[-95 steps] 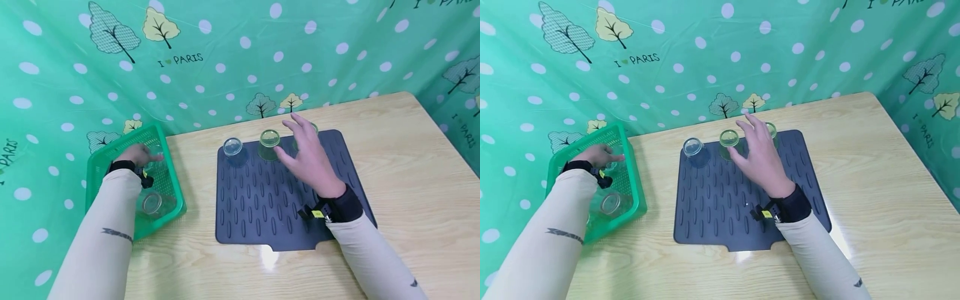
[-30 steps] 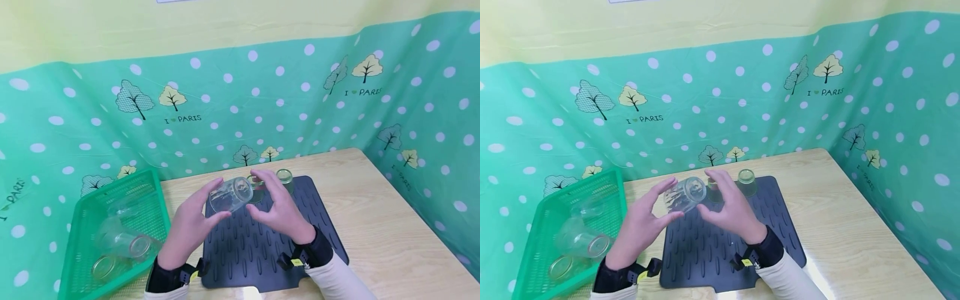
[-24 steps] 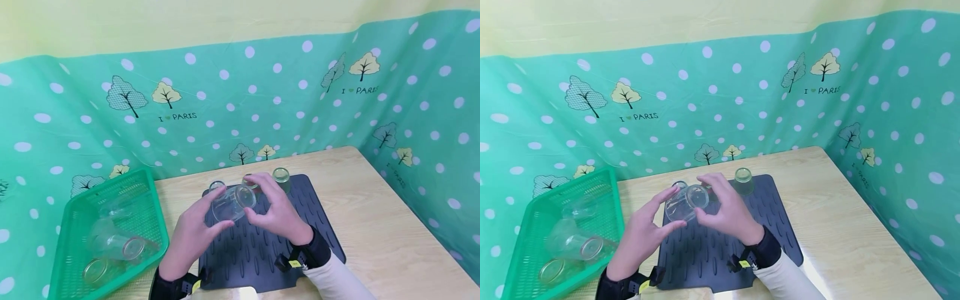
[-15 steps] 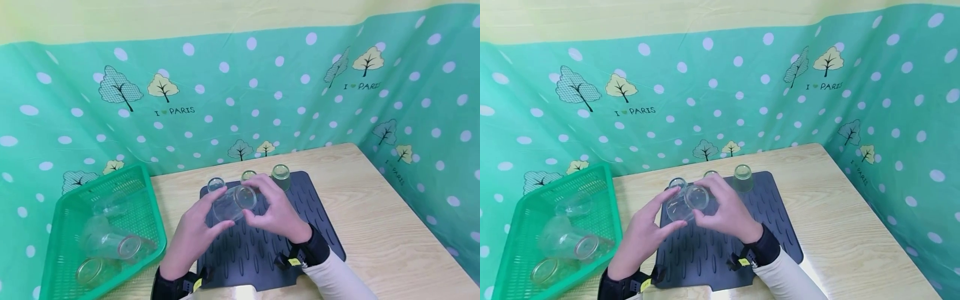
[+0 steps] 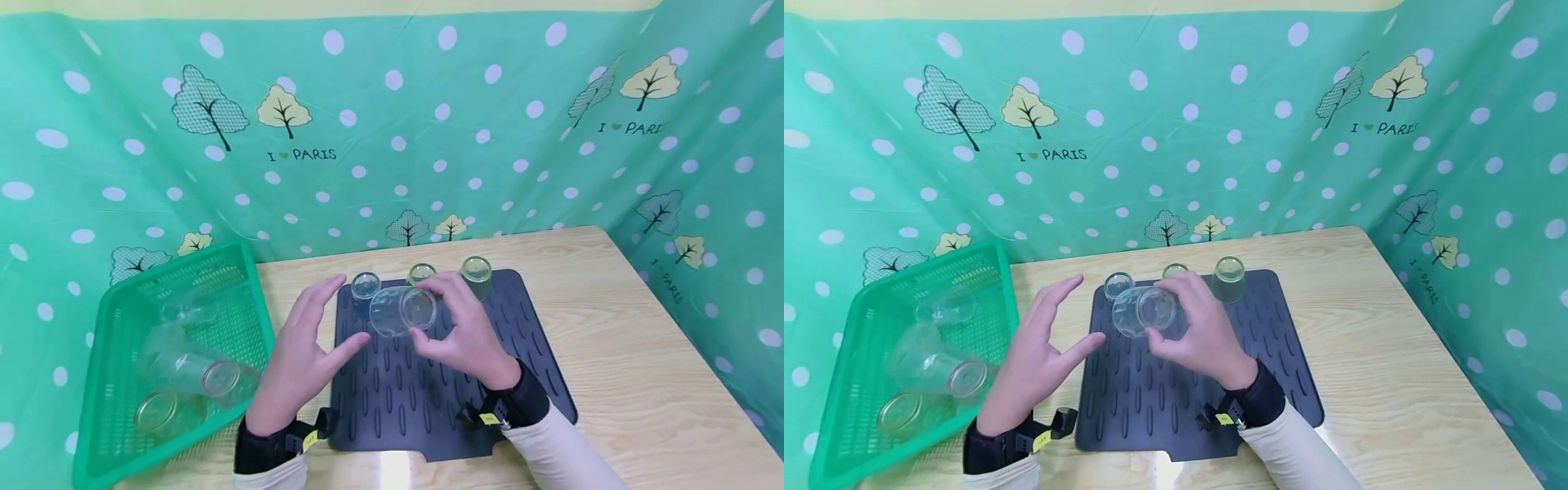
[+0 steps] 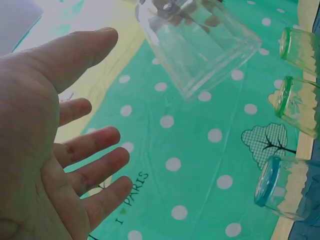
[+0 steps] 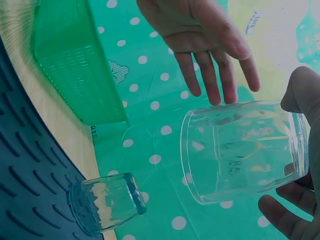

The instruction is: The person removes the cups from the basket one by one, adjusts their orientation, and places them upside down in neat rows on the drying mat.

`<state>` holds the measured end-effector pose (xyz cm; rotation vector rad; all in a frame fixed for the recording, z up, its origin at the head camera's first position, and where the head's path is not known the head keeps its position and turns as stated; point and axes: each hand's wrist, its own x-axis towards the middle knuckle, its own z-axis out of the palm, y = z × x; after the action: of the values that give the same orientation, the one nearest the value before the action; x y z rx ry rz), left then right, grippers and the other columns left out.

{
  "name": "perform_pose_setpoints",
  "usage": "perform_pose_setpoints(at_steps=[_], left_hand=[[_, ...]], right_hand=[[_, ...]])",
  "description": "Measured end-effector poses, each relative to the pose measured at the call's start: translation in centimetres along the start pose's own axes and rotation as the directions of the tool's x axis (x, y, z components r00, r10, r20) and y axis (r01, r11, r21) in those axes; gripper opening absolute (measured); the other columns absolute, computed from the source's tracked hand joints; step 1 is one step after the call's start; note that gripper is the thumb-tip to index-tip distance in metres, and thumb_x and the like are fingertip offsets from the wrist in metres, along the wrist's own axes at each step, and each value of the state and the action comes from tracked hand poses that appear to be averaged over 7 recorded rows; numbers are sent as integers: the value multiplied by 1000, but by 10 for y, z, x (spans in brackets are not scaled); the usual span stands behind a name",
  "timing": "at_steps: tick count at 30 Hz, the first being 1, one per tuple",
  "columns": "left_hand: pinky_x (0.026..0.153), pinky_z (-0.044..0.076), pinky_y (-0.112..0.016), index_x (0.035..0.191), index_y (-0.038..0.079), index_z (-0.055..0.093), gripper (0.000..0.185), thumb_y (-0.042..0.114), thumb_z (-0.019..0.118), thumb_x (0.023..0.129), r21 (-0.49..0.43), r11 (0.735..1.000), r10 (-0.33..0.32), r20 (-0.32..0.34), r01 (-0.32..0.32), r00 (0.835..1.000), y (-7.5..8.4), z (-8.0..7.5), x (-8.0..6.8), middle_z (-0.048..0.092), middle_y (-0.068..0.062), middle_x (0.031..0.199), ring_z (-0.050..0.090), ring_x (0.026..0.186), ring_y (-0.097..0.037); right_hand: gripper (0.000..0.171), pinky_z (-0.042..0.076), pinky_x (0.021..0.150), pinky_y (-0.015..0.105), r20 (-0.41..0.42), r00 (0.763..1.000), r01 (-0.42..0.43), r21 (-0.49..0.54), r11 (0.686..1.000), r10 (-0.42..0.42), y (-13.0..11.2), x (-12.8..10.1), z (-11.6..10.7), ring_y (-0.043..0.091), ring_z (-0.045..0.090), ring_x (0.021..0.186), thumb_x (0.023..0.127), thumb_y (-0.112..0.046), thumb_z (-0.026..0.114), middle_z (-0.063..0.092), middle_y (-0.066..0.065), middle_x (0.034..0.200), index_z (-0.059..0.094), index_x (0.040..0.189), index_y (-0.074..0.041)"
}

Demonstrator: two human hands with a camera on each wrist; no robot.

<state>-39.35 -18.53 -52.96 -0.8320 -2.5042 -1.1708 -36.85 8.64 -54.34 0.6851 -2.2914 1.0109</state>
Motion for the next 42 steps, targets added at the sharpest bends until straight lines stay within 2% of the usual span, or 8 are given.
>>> perform_pose_setpoints(at_steps=[8, 15, 22, 27, 34, 42], left_hand=[[112, 41, -61, 160, 26, 39, 90, 37, 87, 84, -12, 1000, -26, -10, 26, 1000, 2, -10, -2, 46, -6, 156, 42, 144, -29], [111, 43, -60, 161, 30, 36, 87, 44, 82, 88, -9, 999, -50, 8, 50, 999, 3, -12, -1, 44, -4, 158, 42, 145, -28], [112, 43, -56, 161, 29, 35, 86, 45, 80, 90, -28, 999, -27, 22, 27, 999, 8, -9, 3, 43, -3, 158, 42, 145, -26], [113, 43, -56, 162, 27, 35, 84, 46, 78, 92, -17, 999, -41, 8, 41, 999, 8, -8, 6, 44, -4, 157, 42, 145, -26], [112, 43, -58, 162, 19, 35, 80, 42, 75, 96, 6, 990, -138, -51, 138, 989, 1, -14, 6, 47, -10, 155, 45, 143, -29], [108, 46, -59, 162, 20, 33, 82, 44, 73, 96, 18, 976, -215, -48, 216, 976, 0, -18, 5, 49, -11, 152, 49, 139, -31]], right_hand=[[57, 47, 95, 35, -41, 998, 41, -21, 999, -42, 0, 6, 5, 23, 54, 112, 86, -24, 75, 56, 10, 128, 57, 137, -7], [55, 46, 98, 34, -7, 998, 57, -54, 997, -58, 1, 5, 11, 24, 54, 117, 91, -31, 73, 57, 11, 130, 58, 138, -5], [56, 46, 104, 33, -48, 996, 74, -81, 994, -78, 4, 0, 18, 27, 55, 121, 95, -37, 70, 57, 14, 132, 58, 140, -5], [56, 48, 102, 36, -12, 996, 91, -130, 987, -94, 10, -4, 27, 28, 57, 117, 95, -36, 71, 58, 15, 130, 59, 139, -3], [61, 55, 93, 39, 77, 996, 66, -156, 986, -54, 18, -10, 46, 26, 61, 115, 89, -22, 80, 59, 15, 132, 57, 143, -4], [64, 56, 101, 40, 181, 983, 41, -156, 987, -12, 19, -17, 67, 24, 62, 123, 86, -20, 86, 62, 11, 135, 56, 142, -7]])
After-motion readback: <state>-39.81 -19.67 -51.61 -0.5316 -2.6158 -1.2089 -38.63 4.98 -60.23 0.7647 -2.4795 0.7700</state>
